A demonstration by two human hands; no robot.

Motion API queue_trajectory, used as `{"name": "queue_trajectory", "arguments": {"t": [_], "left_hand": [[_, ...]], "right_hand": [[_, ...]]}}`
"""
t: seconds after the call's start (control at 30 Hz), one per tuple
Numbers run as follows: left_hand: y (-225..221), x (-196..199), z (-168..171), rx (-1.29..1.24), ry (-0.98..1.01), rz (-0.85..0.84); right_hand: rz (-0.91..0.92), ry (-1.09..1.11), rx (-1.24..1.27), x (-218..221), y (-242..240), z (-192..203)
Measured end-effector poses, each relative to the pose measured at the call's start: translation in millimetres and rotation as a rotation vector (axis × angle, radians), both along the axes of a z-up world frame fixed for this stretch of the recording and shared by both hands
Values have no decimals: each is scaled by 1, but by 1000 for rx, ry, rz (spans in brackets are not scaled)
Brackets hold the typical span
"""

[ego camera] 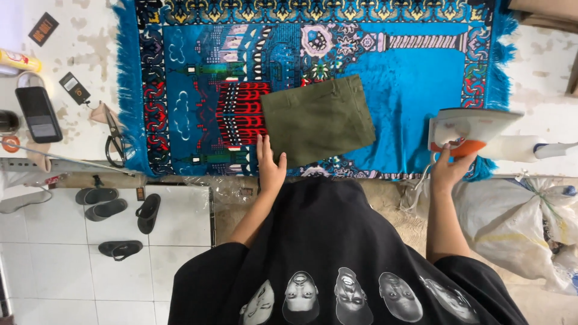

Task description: Folding and ironing a pair of green pants on a work table.

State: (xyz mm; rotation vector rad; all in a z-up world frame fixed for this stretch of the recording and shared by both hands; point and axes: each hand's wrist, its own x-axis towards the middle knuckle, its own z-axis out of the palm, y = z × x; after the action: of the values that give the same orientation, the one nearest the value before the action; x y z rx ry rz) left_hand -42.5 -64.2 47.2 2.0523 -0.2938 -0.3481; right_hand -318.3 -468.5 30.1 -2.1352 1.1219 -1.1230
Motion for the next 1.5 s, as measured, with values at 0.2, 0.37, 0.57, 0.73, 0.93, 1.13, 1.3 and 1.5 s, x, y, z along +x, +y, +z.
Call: {"name": "queue_trajectory", "arguments": {"t": [0.2, 0.37, 0.57, 0.73, 0.93, 1.13, 1.3, 1.5], "left_hand": [[46, -14, -57, 2, 222, 6], [63, 6, -60, -110, 465, -104], [125, 34, -35, -95, 479, -120], [191, 59, 2, -44, 379, 0], [212, 86, 18, 32, 356, -49], [205, 108, 2, 102, 160, -230], [200, 122, 10, 266, -161, -404], [195, 145, 19, 313, -420, -449]], "right_hand": [[304, 78, 596, 58, 84, 99], [495, 413, 600, 140, 183, 123], [685, 730, 526, 209, 264, 107], [662, 804, 420, 227, 290, 86], [621, 887, 481, 246, 298, 89], [601, 950, 500, 226, 315, 96], [559, 911, 525, 243, 323, 99], [570, 940, 500, 255, 328, 111]]}}
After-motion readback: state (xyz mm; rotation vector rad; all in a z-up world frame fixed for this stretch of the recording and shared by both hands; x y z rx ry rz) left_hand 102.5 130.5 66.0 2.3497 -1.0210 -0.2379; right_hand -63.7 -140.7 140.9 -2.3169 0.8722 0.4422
